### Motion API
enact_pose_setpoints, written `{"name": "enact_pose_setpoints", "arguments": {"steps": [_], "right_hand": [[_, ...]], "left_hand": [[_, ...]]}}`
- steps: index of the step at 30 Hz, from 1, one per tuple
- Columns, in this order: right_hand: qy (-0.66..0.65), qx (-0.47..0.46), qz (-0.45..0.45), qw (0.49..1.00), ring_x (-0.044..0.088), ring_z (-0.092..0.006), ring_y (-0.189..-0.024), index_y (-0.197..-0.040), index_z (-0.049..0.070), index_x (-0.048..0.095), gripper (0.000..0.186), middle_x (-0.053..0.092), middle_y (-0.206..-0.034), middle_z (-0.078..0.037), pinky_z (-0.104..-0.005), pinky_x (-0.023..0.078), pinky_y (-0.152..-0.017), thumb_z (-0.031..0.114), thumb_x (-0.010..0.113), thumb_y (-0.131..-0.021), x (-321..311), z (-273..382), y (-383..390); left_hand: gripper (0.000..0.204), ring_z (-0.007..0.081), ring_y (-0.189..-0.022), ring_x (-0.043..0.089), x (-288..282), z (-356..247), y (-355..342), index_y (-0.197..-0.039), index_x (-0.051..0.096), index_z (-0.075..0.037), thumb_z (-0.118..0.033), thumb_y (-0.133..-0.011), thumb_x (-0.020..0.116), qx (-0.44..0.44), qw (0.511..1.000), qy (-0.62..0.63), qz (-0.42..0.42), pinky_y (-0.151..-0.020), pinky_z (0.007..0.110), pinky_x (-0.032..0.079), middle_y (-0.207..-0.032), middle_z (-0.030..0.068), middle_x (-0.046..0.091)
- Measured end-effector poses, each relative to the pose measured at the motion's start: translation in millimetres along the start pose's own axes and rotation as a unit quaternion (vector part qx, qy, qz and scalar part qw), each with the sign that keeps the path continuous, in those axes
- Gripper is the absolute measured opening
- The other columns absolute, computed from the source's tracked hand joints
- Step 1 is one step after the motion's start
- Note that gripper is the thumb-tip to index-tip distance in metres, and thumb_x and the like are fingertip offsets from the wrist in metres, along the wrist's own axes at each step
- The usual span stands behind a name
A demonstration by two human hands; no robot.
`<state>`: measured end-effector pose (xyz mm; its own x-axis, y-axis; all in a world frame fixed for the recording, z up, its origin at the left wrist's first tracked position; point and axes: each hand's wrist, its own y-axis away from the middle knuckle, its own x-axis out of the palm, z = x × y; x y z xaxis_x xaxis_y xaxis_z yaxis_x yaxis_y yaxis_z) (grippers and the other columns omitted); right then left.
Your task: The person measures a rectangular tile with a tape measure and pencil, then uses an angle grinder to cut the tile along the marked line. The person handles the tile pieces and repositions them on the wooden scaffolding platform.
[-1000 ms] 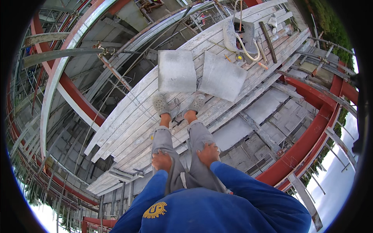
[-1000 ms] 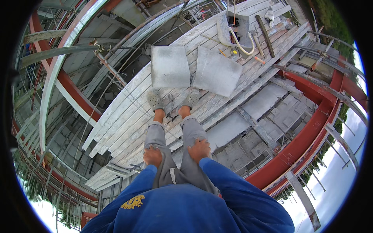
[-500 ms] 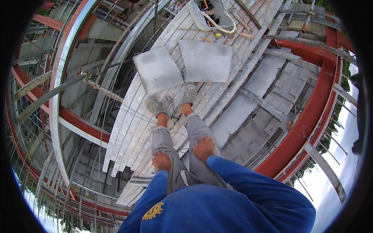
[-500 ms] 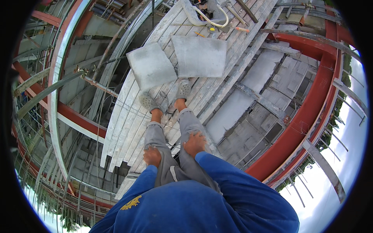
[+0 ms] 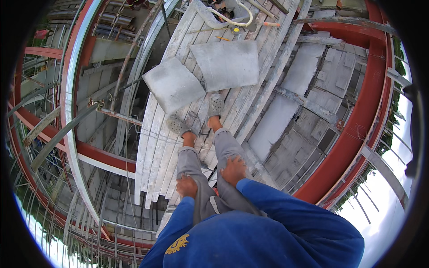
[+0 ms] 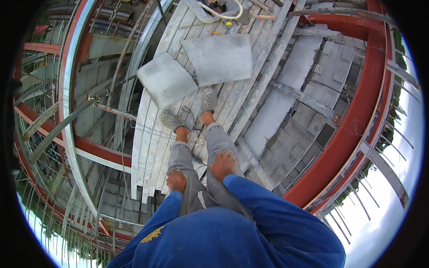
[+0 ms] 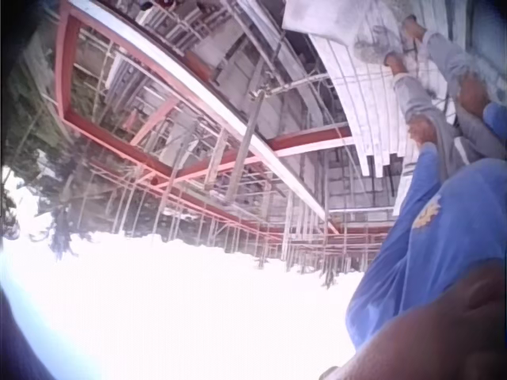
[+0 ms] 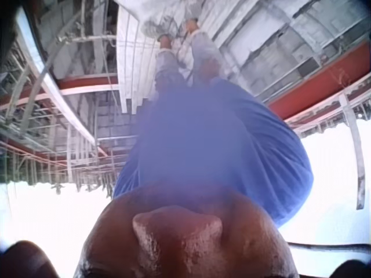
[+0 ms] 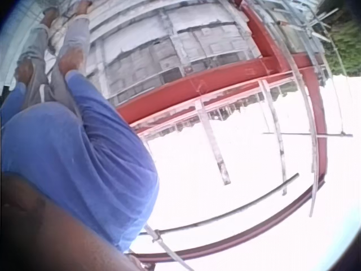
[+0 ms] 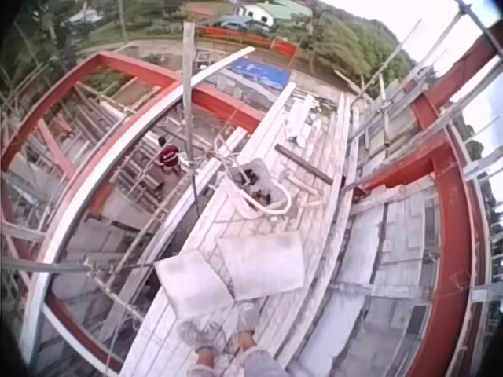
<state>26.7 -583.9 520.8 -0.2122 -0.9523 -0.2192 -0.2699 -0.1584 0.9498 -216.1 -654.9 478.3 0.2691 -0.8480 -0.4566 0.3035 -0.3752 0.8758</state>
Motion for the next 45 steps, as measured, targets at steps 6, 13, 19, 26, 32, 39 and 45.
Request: {"name": "enact_pose_setpoints", "arguments": {"steps": [6, 13, 19, 26, 32, 39, 45], "right_hand": [[-0.001, -0.003, 0.017, 1.0, 0.043, -0.059, -0.148, -0.168, 0.011, 0.041, 0.085, 0.031, -0.172, -0.032, -0.0703, 0.045, -0.112, 0.059, 0.064, -0.101, -2, -1, -2], [0.024, -0.006, -0.016, 1.0, 0.048, -0.0591, -0.142, -0.165, 0.012, 0.045, 0.085, 0.036, -0.169, -0.031, -0.069, 0.049, -0.106, 0.061, 0.066, -0.099, 11, -1, -7], [0.012, -0.006, -0.009, 1.0, 0.048, -0.0591, -0.142, -0.166, 0.011, 0.045, 0.087, 0.036, -0.168, -0.031, -0.0697, 0.049, -0.107, 0.061, 0.066, -0.098, 3, -3, -5], [0.005, -0.005, -0.013, 1.0, 0.048, -0.0595, -0.141, -0.165, 0.01, 0.046, 0.088, 0.036, -0.168, -0.032, -0.0701, 0.049, -0.107, 0.06, 0.067, -0.097, -2, -2, -5], [0.016, -0.012, -0.021, 1.0, 0.048, -0.0597, -0.142, -0.166, 0.011, 0.046, 0.088, 0.036, -0.168, -0.032, -0.0703, 0.049, -0.107, 0.06, 0.068, -0.097, 4, -3, -8], [0.014, -0.006, -0.015, 1.0, 0.048, -0.0595, -0.142, -0.166, 0.011, 0.046, 0.087, 0.036, -0.169, -0.031, -0.0701, 0.049, -0.107, 0.06, 0.067, -0.097, -3, 0, -6], [0.014, 0.0, -0.009, 1.0, 0.048, -0.0589, -0.143, -0.165, 0.012, 0.047, 0.085, 0.036, -0.169, -0.031, -0.069, 0.05, -0.107, 0.06, 0.067, -0.098, -20, 2, -2]], "left_hand": [[0.053, 0.0502, -0.108, 0.071, 3, 1, -2, -0.147, 0.064, -0.008, -0.042, -0.109, 0.048, 0.011, 1.0, -0.002, -0.004, -0.089, 0.059, 0.06, -0.129, 0.0282, 0.063], [0.052, 0.0496, -0.106, 0.072, 12, 8, -6, -0.143, 0.066, -0.007, -0.042, -0.109, 0.048, 0.034, 0.999, 0.001, -0.026, -0.088, 0.059, 0.06, -0.128, 0.0286, 0.065], [0.052, 0.0484, -0.099, 0.074, 0, 0, -2, -0.142, 0.067, -0.006, -0.042, -0.108, 0.05, 0.026, 0.999, -0.013, -0.024, -0.087, 0.056, 0.061, -0.123, 0.0292, 0.066], [0.052, 0.0489, -0.102, 0.074, -5, -4, -4, -0.144, 0.066, -0.007, -0.042, -0.109, 0.05, 0.014, 1.0, -0.011, -0.009, -0.085, 0.057, 0.061, -0.126, 0.0295, 0.065], [0.051, 0.0498, -0.104, 0.073, -4, -4, 0, -0.143, 0.067, -0.008, -0.042, -0.109, 0.05, 0.001, 1.0, -0.003, -0.007, -0.087, 0.057, 0.061, -0.126, 0.0289, 0.065], [0.051, 0.0505, -0.106, 0.073, -2, 0, -6, -0.142, 0.067, -0.008, -0.042, -0.109, 0.049, 0.006, 1.0, 0.006, 0.006, -0.088, 0.059, 0.061, -0.127, 0.0288, 0.065], [0.051, 0.0498, -0.106, 0.073, -6, -3, -5, -0.143, 0.066, -0.007, -0.042, -0.11, 0.048, 0.002, 1.0, 0.004, 0.014, -0.088, 0.058, 0.061, -0.127, 0.0294, 0.064]]}}
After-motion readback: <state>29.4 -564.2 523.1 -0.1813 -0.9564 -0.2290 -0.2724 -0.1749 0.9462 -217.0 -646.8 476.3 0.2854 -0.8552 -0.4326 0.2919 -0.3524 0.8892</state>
